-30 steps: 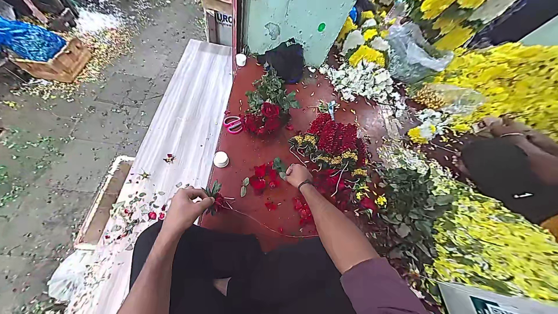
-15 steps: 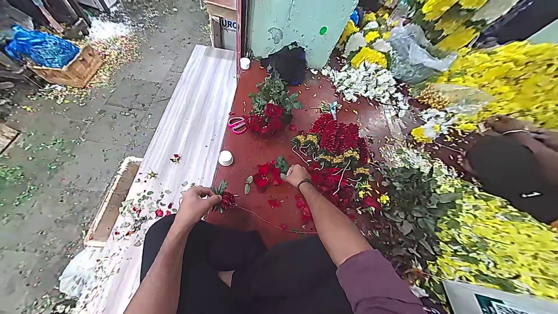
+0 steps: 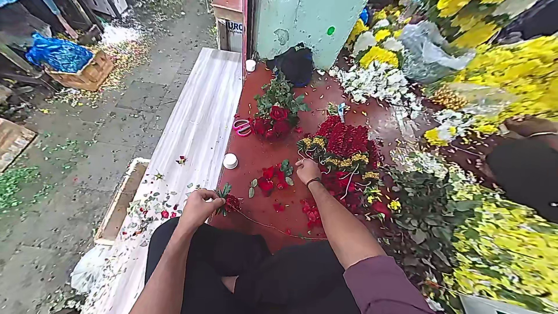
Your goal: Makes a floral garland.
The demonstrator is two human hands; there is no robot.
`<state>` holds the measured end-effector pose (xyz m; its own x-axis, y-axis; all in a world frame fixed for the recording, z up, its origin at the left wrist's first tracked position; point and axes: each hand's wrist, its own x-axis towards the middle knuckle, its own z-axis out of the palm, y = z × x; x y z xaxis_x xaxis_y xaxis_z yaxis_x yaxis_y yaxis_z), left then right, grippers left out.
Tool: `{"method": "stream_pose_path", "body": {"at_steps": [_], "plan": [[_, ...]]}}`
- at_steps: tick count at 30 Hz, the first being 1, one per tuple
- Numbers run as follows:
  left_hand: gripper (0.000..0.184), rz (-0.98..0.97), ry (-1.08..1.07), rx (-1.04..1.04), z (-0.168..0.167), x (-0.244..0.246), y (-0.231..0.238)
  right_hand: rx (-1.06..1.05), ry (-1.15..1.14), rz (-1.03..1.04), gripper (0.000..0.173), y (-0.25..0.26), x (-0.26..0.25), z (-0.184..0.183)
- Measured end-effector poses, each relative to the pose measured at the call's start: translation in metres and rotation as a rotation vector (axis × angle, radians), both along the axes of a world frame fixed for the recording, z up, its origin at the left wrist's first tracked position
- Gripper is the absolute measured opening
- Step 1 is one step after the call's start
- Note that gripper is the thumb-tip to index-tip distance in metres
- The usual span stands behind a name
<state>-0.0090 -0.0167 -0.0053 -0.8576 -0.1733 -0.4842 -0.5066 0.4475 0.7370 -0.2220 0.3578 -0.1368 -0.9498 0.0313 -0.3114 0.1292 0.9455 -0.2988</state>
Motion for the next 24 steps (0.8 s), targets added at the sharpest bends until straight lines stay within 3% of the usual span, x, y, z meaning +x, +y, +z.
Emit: {"method": "stream_pose_path", "body": {"at_steps": [2, 4, 6, 8, 15, 17, 20, 24], "plan": [[0.02, -0.014, 0.0, -0.003, -0.002, -0.002, 0.0, -0.019, -0.051, -0.013, 0.02, -0.008, -0.003, -0.01], [0.02, -0.02, 0.009, -0.003, -0.004, -0.001, 0.0, -0.058, -0.112, -0.108, 0.037, -0.013, -0.003, -0.021], [0.019, -0.019, 0.01, -0.005, -0.005, 0.0, -0.001, -0.148, -0.106, -0.176, 0.029, -0.015, -0.005, -0.023], [0.02, -0.012, 0.007, -0.007, -0.004, 0.002, -0.003, -0.327, -0.112, -0.253, 0.023, -0.013, -0.011, -0.011], [0.019, -0.005, 0.041, -0.009, -0.003, 0.001, 0.0, -0.882, -0.168, -0.507, 0.025, 0.003, -0.018, 0.039], [0.02, 0.002, 0.045, 0.003, -0.002, 0.002, 0.0, -0.996, -0.234, -0.494, 0.028, 0.001, -0.014, 0.058], [0.021, -0.005, 0.052, 0.008, -0.002, 0.004, -0.002, -0.998, -0.276, -0.34, 0.031, -0.007, -0.004, 0.097], [0.02, -0.006, 0.042, 0.009, 0.0, 0.004, -0.002, -1.019, -0.138, -0.199, 0.028, -0.015, 0.031, 0.153]]}}
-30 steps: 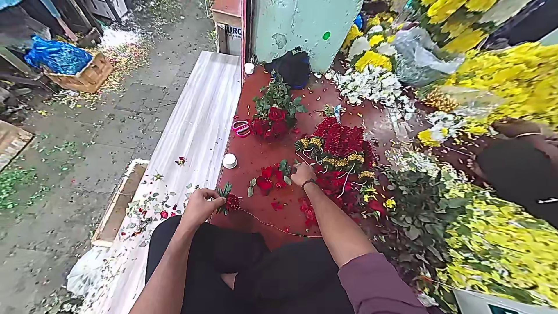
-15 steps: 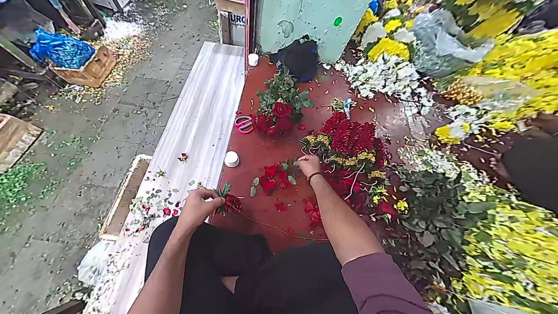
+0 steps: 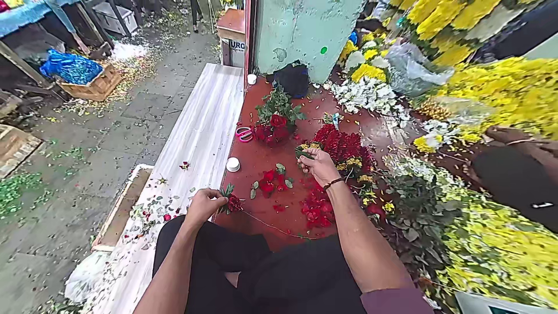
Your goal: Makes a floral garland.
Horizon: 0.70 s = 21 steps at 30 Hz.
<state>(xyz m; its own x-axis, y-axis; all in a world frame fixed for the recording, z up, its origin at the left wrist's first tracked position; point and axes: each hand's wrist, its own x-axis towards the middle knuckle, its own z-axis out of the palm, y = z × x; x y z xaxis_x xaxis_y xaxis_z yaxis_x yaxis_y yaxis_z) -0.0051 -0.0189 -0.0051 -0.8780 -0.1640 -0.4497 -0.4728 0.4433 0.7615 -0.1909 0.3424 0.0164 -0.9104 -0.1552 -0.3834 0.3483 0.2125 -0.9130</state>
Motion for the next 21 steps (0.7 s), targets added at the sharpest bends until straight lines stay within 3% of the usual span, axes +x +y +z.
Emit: {"method": "stream_pose_path", "body": {"at_steps": [8, 13, 16, 19, 21], "plan": [[0.022, -0.002, 0.016, -0.004, -0.004, -0.003, 0.001, -0.218, 0.404, -0.007, 0.022, -0.011, 0.074, 0.047], [0.022, 0.005, 0.008, -0.005, -0.007, -0.003, 0.0, -0.27, 0.358, 0.093, 0.026, -0.012, 0.079, 0.048], [0.021, 0.003, 0.002, 0.001, -0.007, -0.003, 0.0, -0.224, 0.343, 0.017, 0.016, -0.014, 0.082, 0.048], [0.02, 0.0, 0.0, 0.012, -0.005, -0.002, 0.002, -0.148, 0.296, -0.009, 0.045, -0.015, 0.082, 0.05], [0.02, -0.001, 0.0, 0.008, -0.004, -0.002, 0.002, -0.146, 0.25, -0.005, 0.046, -0.015, 0.081, 0.048]]}}
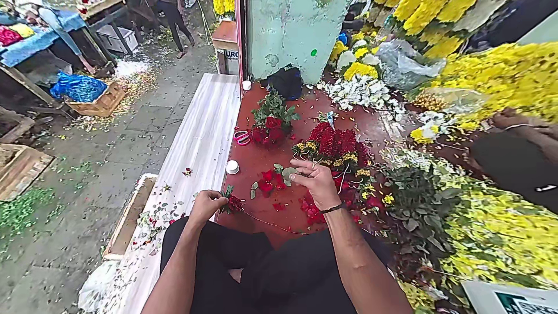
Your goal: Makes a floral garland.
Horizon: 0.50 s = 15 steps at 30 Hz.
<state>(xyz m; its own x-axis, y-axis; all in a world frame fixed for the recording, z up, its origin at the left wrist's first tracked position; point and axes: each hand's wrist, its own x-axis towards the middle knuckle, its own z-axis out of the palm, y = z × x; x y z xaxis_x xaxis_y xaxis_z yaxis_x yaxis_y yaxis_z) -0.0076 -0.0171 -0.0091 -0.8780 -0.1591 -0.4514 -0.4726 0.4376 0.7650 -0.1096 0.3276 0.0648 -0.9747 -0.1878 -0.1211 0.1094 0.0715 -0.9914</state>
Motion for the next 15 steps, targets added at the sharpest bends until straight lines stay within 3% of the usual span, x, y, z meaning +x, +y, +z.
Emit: {"method": "stream_pose_path", "body": {"at_steps": [4, 8, 15], "plan": [[0.02, 0.011, -0.003, -0.005, 0.0017, 0.0007, 0.0, -0.086, -0.087, -0.024, 0.018, -0.0025, -0.0005, -0.0094], [0.019, 0.012, 0.008, 0.001, 0.003, 0.0011, -0.0001, -0.113, -0.127, -0.016, 0.025, -0.0046, 0.0001, -0.0083], [0.02, 0.001, 0.006, -0.006, 0.0027, 0.0009, -0.0009, -0.043, -0.054, -0.032, 0.014, -0.0061, 0.0023, -0.0089]]}}
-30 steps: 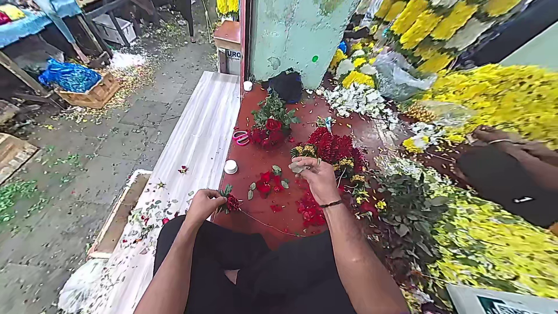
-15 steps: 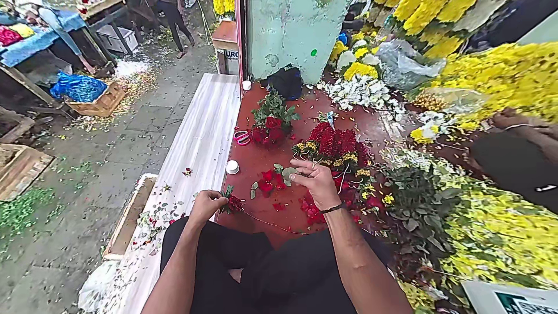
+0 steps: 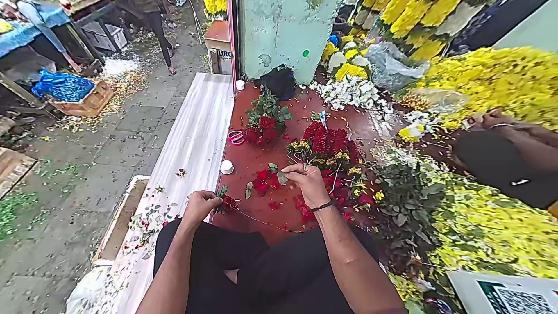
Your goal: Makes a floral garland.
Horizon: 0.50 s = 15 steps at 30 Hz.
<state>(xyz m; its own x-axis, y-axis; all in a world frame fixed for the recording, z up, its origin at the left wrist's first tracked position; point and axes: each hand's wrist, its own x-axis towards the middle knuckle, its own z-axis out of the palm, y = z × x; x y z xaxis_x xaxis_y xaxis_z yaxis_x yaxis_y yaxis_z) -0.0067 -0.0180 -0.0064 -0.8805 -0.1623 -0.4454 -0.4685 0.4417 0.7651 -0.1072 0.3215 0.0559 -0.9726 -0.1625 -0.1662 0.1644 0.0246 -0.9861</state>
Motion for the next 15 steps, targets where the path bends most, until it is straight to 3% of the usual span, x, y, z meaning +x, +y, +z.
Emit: {"method": "stream_pose_path", "body": {"at_steps": [8, 12, 15], "plan": [[0.019, -0.002, 0.002, 0.013, -0.0015, -0.0005, 0.0007, -0.029, 0.002, 0.038, 0.023, -0.0026, 0.002, -0.0001], [0.02, -0.014, -0.003, 0.002, -0.0018, -0.0008, 0.0, -0.014, 0.03, 0.045, 0.015, -0.0034, 0.0031, 0.0022], [0.02, -0.012, -0.004, 0.0, -0.001, -0.0009, 0.0001, 0.008, 0.024, 0.058, 0.023, -0.0021, 0.0028, 0.0036]]}}
